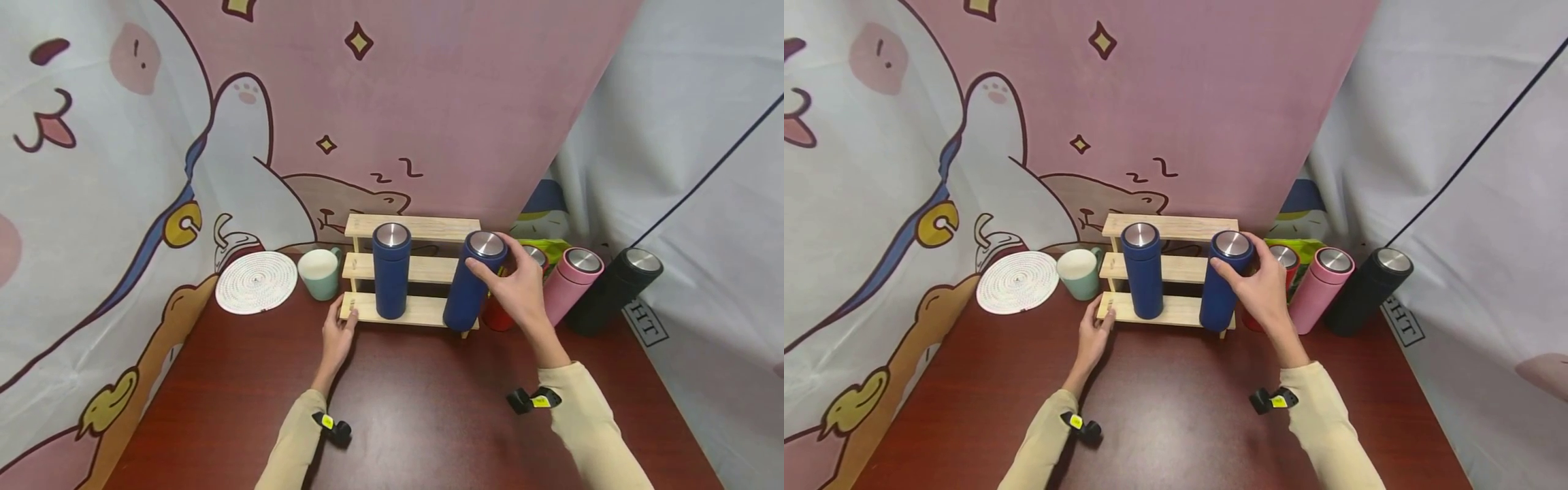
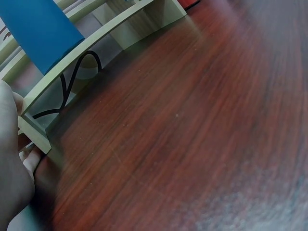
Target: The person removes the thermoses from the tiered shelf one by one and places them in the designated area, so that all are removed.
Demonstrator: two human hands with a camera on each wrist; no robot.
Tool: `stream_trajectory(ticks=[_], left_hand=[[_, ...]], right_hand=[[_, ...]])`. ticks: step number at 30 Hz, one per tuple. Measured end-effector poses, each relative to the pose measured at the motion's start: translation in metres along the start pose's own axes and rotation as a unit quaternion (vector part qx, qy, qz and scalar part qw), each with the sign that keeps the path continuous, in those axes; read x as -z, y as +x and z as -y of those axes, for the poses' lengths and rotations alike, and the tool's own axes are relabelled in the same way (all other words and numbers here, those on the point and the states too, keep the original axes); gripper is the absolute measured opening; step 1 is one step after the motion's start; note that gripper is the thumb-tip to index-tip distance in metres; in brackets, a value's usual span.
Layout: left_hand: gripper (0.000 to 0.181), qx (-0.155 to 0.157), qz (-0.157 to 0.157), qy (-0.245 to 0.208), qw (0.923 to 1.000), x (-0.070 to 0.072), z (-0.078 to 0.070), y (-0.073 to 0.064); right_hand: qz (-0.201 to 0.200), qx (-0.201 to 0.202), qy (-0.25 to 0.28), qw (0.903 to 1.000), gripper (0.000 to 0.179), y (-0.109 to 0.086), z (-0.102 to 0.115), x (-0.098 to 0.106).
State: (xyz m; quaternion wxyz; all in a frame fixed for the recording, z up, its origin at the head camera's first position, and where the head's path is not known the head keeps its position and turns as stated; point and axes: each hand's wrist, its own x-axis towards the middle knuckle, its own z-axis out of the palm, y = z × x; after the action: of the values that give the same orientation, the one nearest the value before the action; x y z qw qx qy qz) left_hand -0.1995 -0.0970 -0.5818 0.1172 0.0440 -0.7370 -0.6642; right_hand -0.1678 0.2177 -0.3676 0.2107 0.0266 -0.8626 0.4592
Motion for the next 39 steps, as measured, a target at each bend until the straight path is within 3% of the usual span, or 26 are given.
stream_trajectory(ticks=[12,23,34,39], left_hand=[[0.056,0.000,-0.004,0.004,1.0000,0.001,0.001,0.001],[0.057,-0.005,-0.001,-0.005,1.0000,0.001,0.003,0.000],[0.054,-0.008,-0.003,0.003,1.0000,0.000,0.000,0.000],[0.054,-0.010,-0.002,-0.001,0.9999,-0.001,0.000,-0.001]], right_hand=[[-0.035,-0.007,0.009,0.9993,0.065,-0.010,0.000,0.021],[-0.039,-0.016,0.029,0.9987,0.065,-0.025,-0.003,0.041],[-0.051,-0.057,-0.020,0.9969,0.069,-0.039,-0.016,0.064],[-0.077,-0.057,-0.025,0.9950,0.066,-0.044,-0.023,0.070]])
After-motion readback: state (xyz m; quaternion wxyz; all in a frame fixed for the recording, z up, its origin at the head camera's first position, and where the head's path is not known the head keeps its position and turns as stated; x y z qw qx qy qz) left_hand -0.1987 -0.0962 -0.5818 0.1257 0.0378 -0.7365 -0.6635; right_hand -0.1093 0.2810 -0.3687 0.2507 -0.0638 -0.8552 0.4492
